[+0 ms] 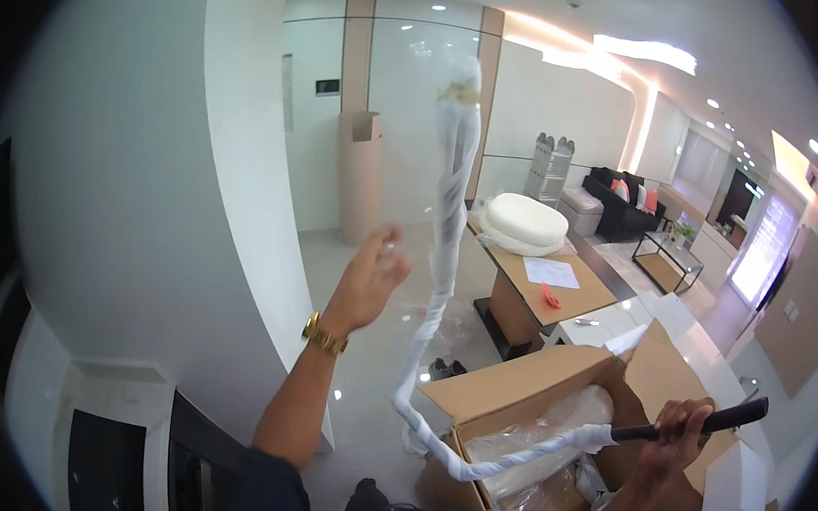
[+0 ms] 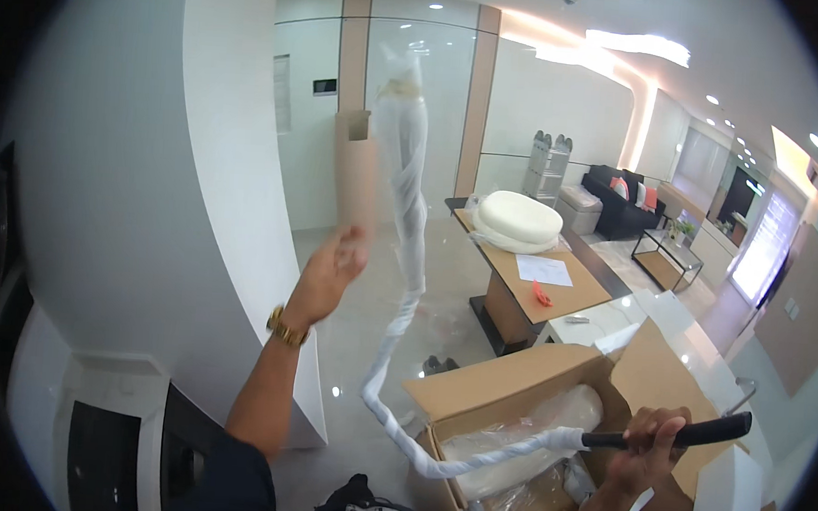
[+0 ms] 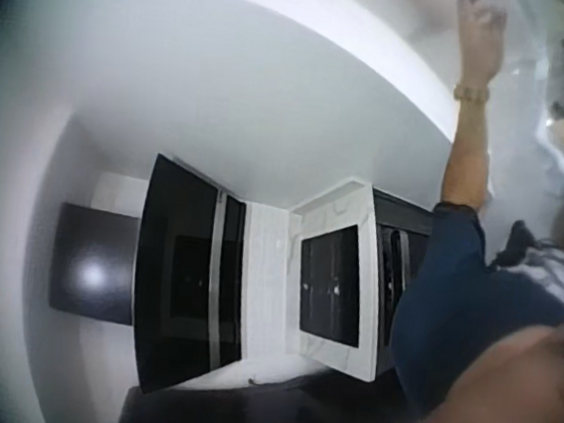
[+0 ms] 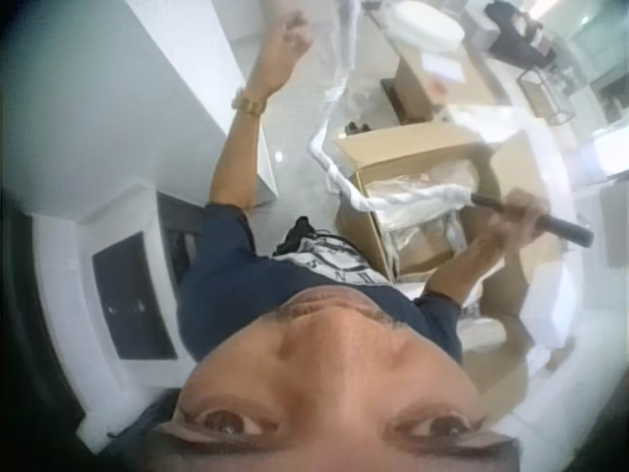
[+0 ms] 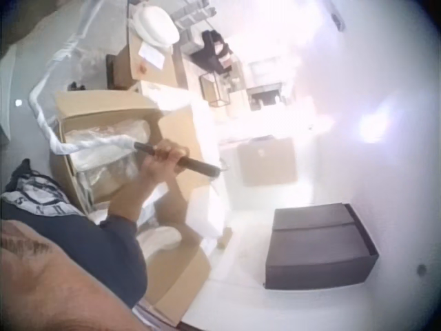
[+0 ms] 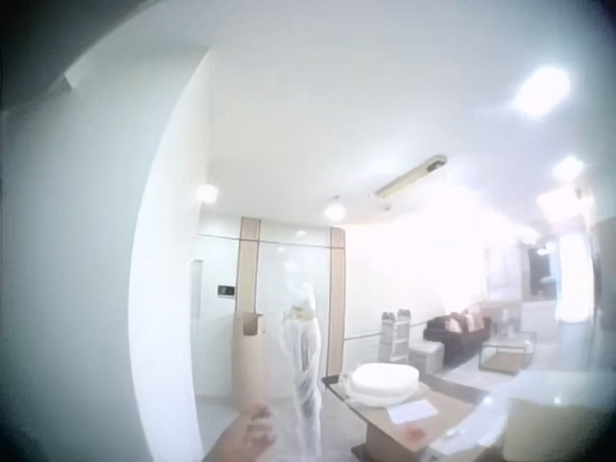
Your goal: The person unboxes components of a chair, removes styrofoam and plastic wrap from a metal frame piece, and moves objects out of the large cardboard box.
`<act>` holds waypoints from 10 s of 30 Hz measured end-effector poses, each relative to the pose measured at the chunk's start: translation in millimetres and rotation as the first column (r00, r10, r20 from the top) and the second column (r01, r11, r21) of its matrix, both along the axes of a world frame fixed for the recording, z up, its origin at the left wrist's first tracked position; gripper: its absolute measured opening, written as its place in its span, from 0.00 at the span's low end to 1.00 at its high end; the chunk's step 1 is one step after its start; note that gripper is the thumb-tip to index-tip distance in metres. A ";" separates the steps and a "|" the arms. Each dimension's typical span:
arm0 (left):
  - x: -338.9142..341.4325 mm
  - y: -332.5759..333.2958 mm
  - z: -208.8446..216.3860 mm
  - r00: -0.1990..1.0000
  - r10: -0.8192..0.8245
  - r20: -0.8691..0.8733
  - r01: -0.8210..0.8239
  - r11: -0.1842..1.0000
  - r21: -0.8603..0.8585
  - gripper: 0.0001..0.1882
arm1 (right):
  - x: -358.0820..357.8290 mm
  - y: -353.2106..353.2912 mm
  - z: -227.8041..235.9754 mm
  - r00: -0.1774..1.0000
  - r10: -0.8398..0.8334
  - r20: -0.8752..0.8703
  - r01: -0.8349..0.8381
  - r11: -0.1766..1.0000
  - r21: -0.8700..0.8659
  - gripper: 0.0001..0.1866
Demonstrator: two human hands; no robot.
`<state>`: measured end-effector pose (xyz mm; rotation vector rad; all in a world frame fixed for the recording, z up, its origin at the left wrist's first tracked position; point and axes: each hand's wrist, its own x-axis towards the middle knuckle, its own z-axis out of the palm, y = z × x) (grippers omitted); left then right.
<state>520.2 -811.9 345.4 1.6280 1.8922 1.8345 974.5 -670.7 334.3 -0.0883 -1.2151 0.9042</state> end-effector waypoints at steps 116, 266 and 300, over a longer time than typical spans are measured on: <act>-451.3 585.2 -358.7 -0.075 -0.288 0.955 0.586 0.762 0.276 0.11 | -620.9 255.2 -54.3 0.306 -0.840 0.447 0.949 0.309 -0.068 0.16; -617.9 498.0 -309.6 0.847 -0.370 -0.382 0.295 0.925 -0.241 0.17 | -604.3 248.3 -78.4 0.207 0.365 0.908 0.055 0.922 -0.383 0.20; -524.3 422.3 -220.6 0.826 -0.564 -0.023 0.435 0.662 -0.611 0.16 | -826.9 413.4 -47.6 0.094 -0.310 0.946 -0.158 0.934 0.321 0.17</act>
